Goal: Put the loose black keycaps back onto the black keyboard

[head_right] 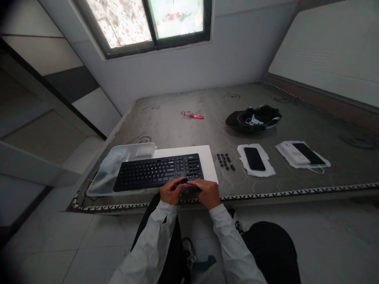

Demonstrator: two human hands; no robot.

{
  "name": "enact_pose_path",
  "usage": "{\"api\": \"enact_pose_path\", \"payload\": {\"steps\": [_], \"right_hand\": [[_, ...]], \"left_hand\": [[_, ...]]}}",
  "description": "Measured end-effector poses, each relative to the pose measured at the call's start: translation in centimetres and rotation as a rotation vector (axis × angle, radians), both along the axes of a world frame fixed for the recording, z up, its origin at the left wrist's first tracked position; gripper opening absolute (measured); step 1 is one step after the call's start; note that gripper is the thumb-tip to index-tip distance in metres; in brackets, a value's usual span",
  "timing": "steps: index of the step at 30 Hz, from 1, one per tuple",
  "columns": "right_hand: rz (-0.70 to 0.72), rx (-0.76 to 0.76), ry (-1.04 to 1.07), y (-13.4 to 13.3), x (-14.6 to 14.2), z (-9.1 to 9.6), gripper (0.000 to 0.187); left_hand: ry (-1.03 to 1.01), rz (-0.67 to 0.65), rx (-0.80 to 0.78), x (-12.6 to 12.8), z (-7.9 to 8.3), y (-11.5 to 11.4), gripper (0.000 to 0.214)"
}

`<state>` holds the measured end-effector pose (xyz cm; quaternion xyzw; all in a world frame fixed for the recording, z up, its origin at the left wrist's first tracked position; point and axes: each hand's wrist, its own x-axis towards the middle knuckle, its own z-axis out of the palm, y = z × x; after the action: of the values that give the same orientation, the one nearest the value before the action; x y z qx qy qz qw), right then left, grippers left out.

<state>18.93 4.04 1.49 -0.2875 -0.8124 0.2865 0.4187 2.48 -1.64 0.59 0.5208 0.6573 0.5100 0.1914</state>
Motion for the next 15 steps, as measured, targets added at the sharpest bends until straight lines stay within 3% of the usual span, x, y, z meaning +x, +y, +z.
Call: {"api": "enact_pose_path", "payload": {"steps": [15], "right_hand": [[0.000, -0.031, -0.142, 0.55, 0.48, -0.71, 0.024]], "left_hand": [[0.089, -0.083, 0.014, -0.11, -0.14, 0.21, 0.021]]}}
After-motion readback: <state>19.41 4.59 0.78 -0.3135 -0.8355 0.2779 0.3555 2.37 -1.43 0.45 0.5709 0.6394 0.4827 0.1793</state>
